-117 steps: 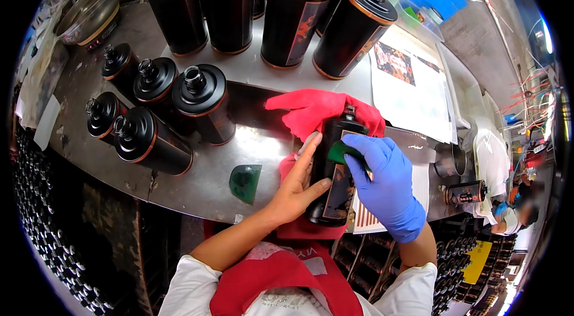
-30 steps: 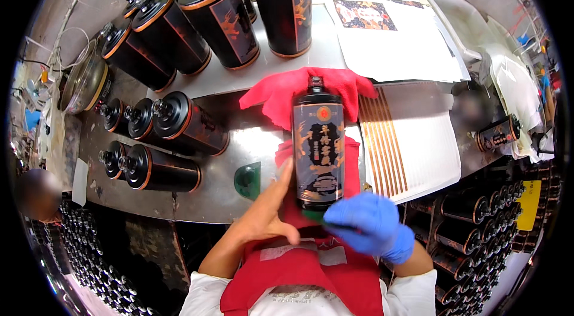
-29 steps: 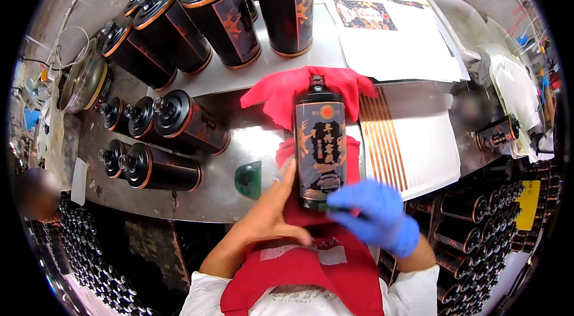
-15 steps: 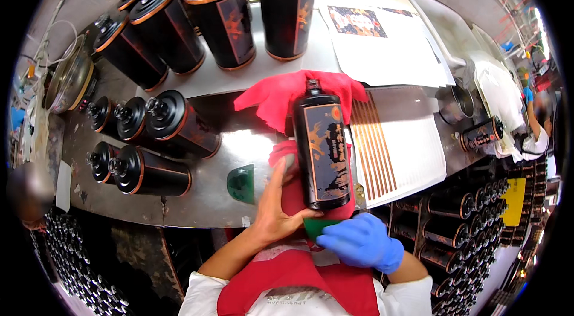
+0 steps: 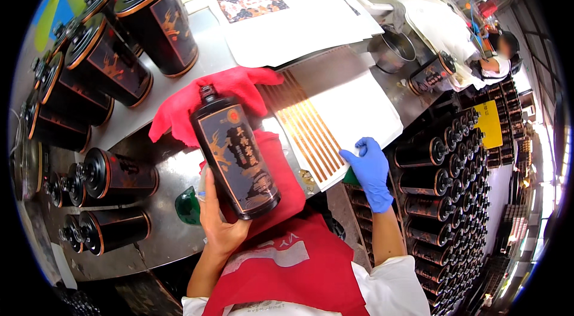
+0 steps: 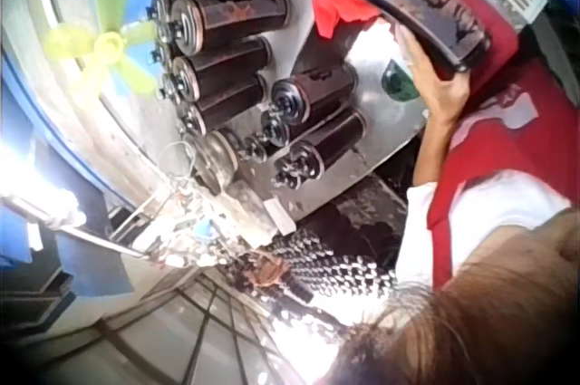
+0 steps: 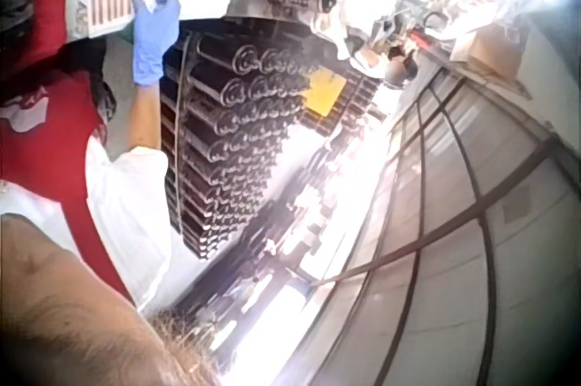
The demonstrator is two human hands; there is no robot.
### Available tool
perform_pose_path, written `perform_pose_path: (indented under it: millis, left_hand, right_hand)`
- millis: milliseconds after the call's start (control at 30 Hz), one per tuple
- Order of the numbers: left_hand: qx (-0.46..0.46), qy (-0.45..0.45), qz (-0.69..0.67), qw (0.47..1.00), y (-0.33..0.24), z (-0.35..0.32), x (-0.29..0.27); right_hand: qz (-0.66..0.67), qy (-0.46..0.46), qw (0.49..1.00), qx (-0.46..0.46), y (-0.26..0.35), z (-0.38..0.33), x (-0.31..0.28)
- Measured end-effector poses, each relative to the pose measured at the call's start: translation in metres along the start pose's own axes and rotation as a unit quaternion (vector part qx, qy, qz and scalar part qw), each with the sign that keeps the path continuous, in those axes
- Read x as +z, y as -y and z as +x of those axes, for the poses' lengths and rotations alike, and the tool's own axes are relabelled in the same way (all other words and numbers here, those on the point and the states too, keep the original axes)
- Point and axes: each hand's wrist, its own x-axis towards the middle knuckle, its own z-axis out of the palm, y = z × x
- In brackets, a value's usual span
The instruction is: The person applies a gold label to the top rim of a black cylindrical container, then wipes the container with a green sponge. They repeat this process on multiple containers, placing finished units on a nearby tray.
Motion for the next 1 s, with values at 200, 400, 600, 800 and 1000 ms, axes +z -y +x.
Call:
perform_pose_path:
  millis: [200,400,600,800,1000]
  left_hand:
    - [-0.040,0.015,-0.005,0.999,0.006,-0.005,-0.003]
    - [-0.025,0.037,-0.012,0.999,0.010,-0.005,-0.003]
    - [-0.033,0.034,-0.038,0.998,0.007,-0.003,-0.001]
    - [0.007,0.020,0.039,0.999,-0.002,-0.001,-0.001]
    - [0.003,0.003,0.009,1.000,-0.003,-0.007,-0.014]
  right_hand:
    - [0.129,0.044,0.984,0.117,-0.038,-0.021,-0.016]
    - [0.457,0.136,0.851,0.222,-0.062,-0.038,-0.012]
    - [0.485,0.183,0.779,0.353,-0.064,-0.019,-0.016]
    - [0.382,0.131,0.890,0.210,-0.055,-0.021,-0.012]
    - [0.295,0.092,0.943,0.127,-0.008,-0.020,-0.064]
